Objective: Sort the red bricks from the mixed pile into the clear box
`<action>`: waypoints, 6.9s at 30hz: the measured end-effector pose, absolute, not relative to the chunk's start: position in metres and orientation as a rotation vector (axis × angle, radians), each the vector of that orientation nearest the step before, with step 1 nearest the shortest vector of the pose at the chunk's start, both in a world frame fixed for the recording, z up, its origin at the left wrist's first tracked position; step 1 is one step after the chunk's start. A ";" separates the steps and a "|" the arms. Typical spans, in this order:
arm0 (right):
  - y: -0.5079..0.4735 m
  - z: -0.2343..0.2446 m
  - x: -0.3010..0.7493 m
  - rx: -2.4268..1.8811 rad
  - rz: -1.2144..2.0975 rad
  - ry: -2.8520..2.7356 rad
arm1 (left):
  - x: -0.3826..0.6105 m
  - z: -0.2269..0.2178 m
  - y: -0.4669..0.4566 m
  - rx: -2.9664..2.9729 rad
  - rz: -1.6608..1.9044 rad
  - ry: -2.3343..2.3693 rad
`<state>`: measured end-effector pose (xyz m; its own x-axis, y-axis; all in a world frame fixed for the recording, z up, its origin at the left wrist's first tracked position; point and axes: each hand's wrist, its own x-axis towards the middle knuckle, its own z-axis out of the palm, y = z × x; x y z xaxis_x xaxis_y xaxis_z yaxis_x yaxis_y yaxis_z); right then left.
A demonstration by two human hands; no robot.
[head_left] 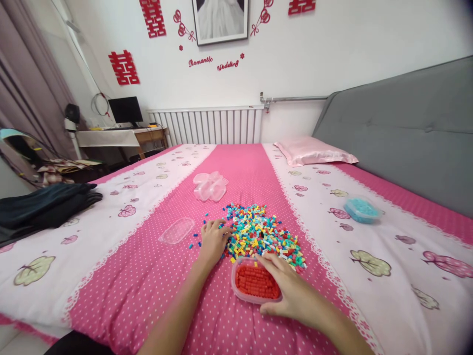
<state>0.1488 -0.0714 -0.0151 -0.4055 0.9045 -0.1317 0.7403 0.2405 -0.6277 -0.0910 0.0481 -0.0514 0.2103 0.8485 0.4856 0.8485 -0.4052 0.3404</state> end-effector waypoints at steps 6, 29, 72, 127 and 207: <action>-0.074 -0.006 0.150 -1.578 0.943 -2.298 | -0.091 -0.067 0.049 -2.420 -0.873 -1.756; -0.075 -0.011 0.147 -1.565 0.918 -2.294 | -0.093 -0.055 0.034 -2.367 -1.507 -1.833; -0.069 0.023 0.128 -1.758 0.069 -2.334 | -0.056 -0.038 -0.084 -2.782 -0.756 -1.457; -0.066 0.005 0.128 -1.824 -0.028 -2.410 | -0.048 -0.036 -0.089 -2.765 -0.762 -1.481; -0.064 0.000 0.155 -1.629 0.169 -2.322 | -0.050 -0.038 -0.092 -2.659 -0.735 -1.501</action>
